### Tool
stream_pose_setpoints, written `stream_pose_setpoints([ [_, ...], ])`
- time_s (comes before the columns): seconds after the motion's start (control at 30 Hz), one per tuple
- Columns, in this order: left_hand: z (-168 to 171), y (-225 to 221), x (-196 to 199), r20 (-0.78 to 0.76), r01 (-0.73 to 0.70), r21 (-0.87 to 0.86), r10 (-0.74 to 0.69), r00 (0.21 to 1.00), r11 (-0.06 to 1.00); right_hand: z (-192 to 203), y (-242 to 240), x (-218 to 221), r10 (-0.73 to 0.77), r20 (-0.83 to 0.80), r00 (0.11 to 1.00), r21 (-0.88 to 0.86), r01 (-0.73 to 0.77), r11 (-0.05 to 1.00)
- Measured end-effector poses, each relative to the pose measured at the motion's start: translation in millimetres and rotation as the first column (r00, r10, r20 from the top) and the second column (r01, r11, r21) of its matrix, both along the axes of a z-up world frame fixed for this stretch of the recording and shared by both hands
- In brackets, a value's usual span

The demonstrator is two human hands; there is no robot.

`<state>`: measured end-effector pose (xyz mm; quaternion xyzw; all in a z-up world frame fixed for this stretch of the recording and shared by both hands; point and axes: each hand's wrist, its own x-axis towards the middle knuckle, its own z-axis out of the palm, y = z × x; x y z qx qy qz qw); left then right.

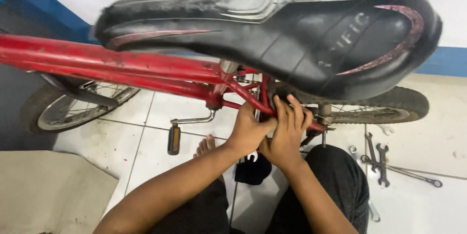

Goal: Securing a brake cable clamp on a bicycle frame and installing the bicycle seat using a wrench.

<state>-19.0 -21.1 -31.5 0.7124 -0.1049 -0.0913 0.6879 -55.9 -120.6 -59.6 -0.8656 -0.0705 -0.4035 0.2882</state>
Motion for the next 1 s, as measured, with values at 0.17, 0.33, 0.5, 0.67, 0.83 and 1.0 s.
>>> stream_pose_setpoints([
  [0.17, -6.5, -17.6, 2.1, 0.064, -0.001, -0.018, 0.003, 0.998, 1.0, 4.3, -7.0, 7.8, -0.038, 0.043, 0.998, 0.01, 0.037, 0.999],
  [0.33, -14.1, -17.3, -2.7, -0.009, -0.016, -0.039, 0.015, 1.0, 0.999, -7.6, -5.8, 2.3, -0.031, 0.019, 0.999, -0.017, 0.032, 0.999],
  [0.5, -14.5, -18.6, -0.7, -0.051, -0.025, -0.043, 0.022, 0.998, 0.999, -13.8, -5.8, 7.3, -0.03, 0.024, 0.999, -0.025, 0.031, 0.999],
  [0.67, -6.7, -22.1, 6.0, -0.066, -0.006, -0.058, 0.003, 0.998, 0.998, -12.0, -7.4, 15.9, -0.057, 0.074, 0.996, -0.043, 0.06, 0.997],
  [0.83, -13.9, -20.8, 6.9, -0.124, 0.004, -0.039, -0.009, 0.992, 0.999, -27.3, -18.7, 22.0, -0.079, 0.062, 0.995, -0.028, 0.081, 0.996],
  [1.0, -14.1, -11.9, 9.9, -0.168, -0.008, -0.041, 0.001, 0.986, 0.999, -38.3, -22.3, 19.1, -0.076, 0.066, 0.995, -0.033, 0.079, 0.996],
])
